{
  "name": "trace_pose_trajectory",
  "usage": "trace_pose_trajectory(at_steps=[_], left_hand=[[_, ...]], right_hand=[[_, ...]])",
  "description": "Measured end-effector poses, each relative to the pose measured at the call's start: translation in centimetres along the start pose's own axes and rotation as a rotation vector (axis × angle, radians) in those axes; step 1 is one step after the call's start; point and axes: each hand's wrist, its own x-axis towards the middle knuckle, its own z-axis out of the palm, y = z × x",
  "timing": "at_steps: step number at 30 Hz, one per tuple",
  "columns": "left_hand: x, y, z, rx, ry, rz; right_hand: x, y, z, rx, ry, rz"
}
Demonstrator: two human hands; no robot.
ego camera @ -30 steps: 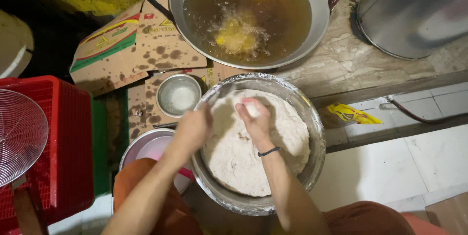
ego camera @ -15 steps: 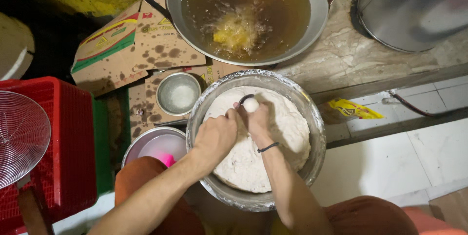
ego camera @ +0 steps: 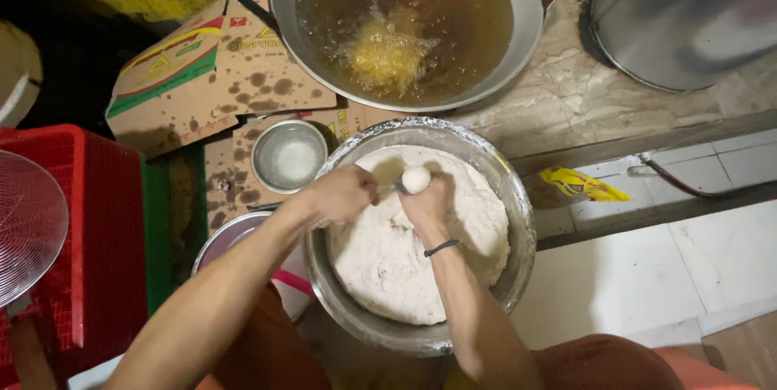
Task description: The person repeatedly pinches off small pieces of dough from a large metal bowl, rolls them into balls, and drops them into a pot of hot oil to fry. The person continues this process throughout the clip.
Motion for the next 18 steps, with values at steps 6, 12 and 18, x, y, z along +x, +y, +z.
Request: trace_pose_trajectory(at_steps=[6,12,18], left_hand=[[4.7,2.8,-4.2,0.089,-0.103,0.108],[18.5,4.5,-4.5,0.465,0.219,0.154],[21.1,7.1,-2.5,0.604,0.383,0.169]], right_hand=[[-0.8,-1.6,-0.9,0.054,0.033,-0.116],[-2.0,-2.4,-1.7,-0.164,0.011,-0.183],[-9.6,-1.1,-0.4,-0.478,-0.202,-0.877]])
